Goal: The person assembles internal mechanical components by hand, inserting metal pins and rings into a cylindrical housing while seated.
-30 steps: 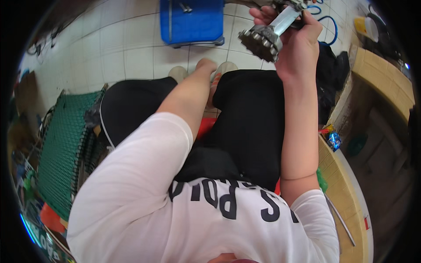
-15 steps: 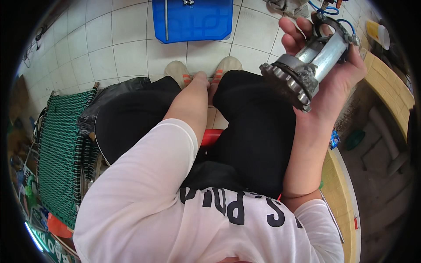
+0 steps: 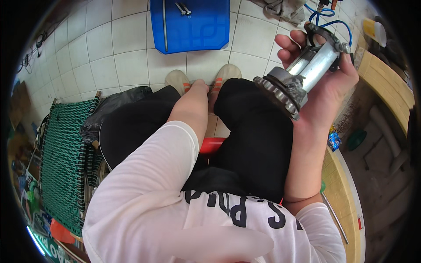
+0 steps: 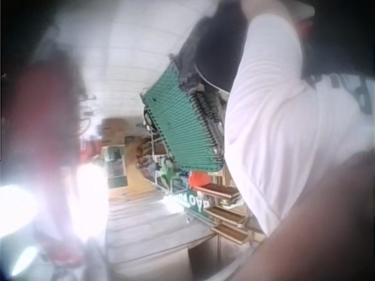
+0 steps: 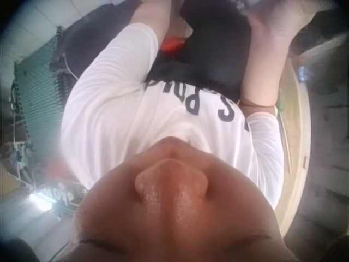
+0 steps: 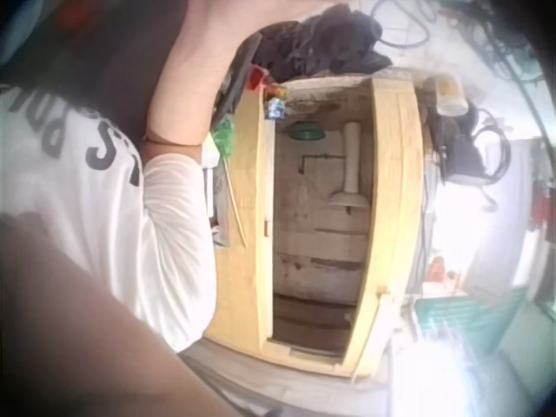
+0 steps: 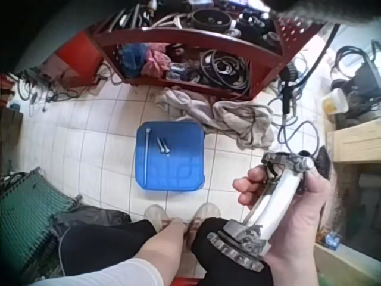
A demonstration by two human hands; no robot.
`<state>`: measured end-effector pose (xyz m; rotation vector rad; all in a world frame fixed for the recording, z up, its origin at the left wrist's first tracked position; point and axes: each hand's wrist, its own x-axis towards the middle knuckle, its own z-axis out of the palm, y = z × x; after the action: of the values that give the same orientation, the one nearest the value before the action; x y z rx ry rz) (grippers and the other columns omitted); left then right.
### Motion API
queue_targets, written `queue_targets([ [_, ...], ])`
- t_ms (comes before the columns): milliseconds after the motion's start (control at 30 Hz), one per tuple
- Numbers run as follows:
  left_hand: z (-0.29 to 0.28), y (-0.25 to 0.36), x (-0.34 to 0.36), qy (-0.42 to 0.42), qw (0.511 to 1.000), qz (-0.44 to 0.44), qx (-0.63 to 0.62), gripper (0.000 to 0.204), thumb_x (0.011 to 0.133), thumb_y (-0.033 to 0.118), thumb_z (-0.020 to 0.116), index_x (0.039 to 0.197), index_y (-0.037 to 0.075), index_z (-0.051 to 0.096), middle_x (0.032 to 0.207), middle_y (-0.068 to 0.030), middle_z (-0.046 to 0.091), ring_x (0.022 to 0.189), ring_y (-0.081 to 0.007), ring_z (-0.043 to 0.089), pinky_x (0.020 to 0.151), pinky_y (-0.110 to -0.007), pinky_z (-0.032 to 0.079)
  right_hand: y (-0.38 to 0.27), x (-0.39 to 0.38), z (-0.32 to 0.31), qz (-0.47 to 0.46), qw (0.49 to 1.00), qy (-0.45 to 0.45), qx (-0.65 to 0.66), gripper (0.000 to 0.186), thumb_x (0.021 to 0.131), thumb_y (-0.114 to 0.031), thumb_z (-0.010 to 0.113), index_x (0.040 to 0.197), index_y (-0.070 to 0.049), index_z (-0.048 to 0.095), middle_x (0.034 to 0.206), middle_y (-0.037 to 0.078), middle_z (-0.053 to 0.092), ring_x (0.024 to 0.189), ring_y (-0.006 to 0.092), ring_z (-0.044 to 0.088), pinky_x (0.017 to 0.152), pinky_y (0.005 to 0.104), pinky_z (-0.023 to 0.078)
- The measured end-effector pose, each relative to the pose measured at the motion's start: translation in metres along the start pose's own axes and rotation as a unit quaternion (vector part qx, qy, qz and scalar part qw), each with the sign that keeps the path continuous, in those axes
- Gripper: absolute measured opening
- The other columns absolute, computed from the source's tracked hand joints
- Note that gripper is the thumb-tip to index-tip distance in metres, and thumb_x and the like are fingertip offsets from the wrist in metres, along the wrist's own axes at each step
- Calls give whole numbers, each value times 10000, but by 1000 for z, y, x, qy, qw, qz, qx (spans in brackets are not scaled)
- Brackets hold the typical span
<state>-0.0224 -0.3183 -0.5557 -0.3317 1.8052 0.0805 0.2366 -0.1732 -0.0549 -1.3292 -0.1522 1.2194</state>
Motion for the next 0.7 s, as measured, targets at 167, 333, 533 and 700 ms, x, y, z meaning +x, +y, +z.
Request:
queue_targets([
  [167,11,7,-13,8,999,33,14,418,862,310,729,1191,57,676,1269,-190,658,1185,-339,659,983,-451,558,-1,2,-1,-12,999,15,47,638,1024,-543,414,1200,47,580,1093,225,697,985,376,722,883,440,580],
  [333,24,35,-40,63,976,140,154,409,831,314,760,1138,47,719,1233,-192,692,1165,-335,680,988,-437,558,-3,4,9,-43,998,3,35,569,1078,-461,395,1111,59,622,1028,210,721,936,351,747,828,413,600],
  [533,77,53,-141,25,864,233,445,400,794,319,799,1074,35,771,1190,-195,734,1141,-330,705,994,-419,559,-8,-21,26,-52,997,-57,15,510,1094,-371,373,1109,91,587,1032,239,715,927,336,753,795,395,624],
  [700,69,84,-259,40,577,612,539,455,749,343,842,1068,25,773,1172,-215,737,1114,-350,711,957,-428,578,-12,-45,28,-44,991,-130,4,574,1069,-453,403,1118,86,593,1045,244,719,901,347,754,767,398,628],
])
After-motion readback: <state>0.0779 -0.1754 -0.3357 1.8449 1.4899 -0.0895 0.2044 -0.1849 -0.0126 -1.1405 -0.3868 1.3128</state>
